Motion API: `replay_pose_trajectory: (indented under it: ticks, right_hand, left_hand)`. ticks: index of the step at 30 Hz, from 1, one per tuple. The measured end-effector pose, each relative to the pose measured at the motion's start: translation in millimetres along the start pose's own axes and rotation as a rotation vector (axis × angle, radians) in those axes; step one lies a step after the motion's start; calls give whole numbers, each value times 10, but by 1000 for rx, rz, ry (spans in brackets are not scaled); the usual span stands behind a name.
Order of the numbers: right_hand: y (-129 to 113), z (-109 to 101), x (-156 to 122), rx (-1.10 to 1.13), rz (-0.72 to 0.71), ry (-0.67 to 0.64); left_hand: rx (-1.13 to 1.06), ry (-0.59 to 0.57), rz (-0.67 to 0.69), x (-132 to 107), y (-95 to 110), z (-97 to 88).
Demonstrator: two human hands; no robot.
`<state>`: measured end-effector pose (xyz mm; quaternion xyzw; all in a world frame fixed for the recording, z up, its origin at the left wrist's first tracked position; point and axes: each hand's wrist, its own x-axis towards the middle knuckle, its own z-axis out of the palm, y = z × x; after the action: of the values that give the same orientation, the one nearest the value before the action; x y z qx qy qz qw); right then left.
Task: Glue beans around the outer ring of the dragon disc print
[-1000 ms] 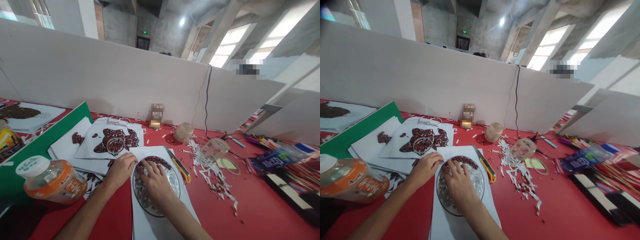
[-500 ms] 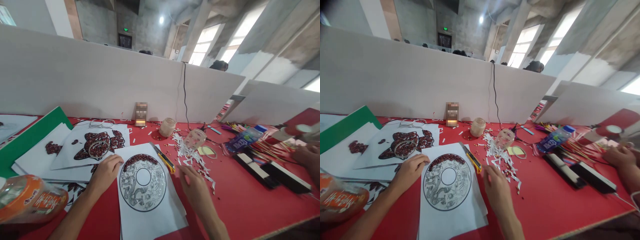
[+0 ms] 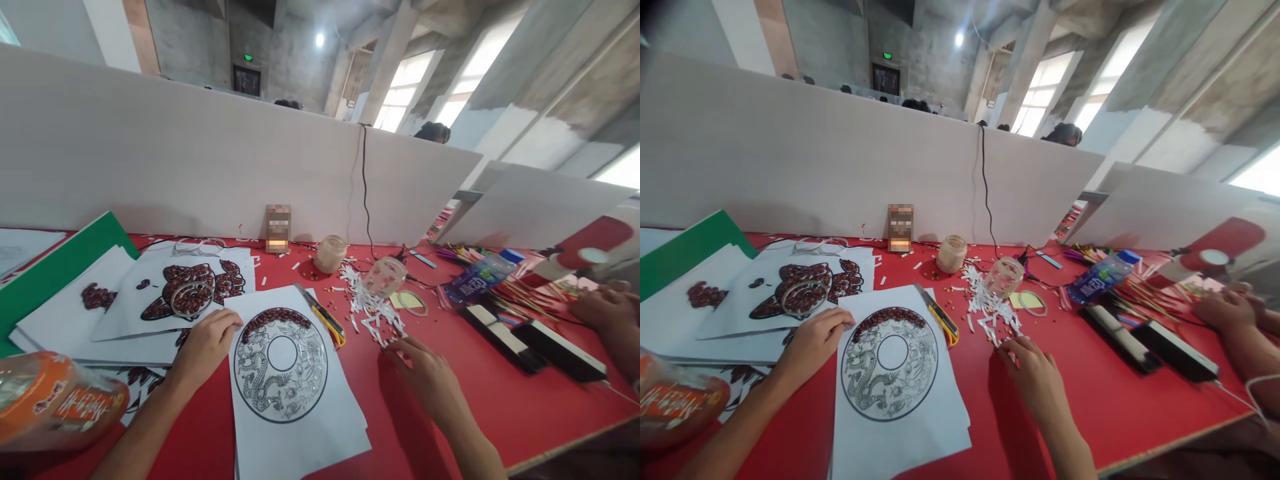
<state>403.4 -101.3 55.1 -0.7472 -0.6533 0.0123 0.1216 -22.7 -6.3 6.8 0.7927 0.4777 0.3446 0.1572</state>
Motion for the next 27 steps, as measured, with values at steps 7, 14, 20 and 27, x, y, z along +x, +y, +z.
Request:
replay_pose_trajectory:
  ticks: [7, 14, 20, 27]
  right_hand:
    - [118, 130, 150, -42, -16, -83]
    - [-9, 29, 182, 78, 19, -93]
    - [-848, -107, 157, 388, -133, -180]
    - [-1939, 198, 373, 489, -536, -284]
  left_hand:
    - [-13, 6, 14, 11, 19, -22]
    - [-28, 17, 0, 24, 78, -52]
    - [-32, 16, -12, 25, 82, -50]
    - [-21, -1, -13, 35, 103, -71]
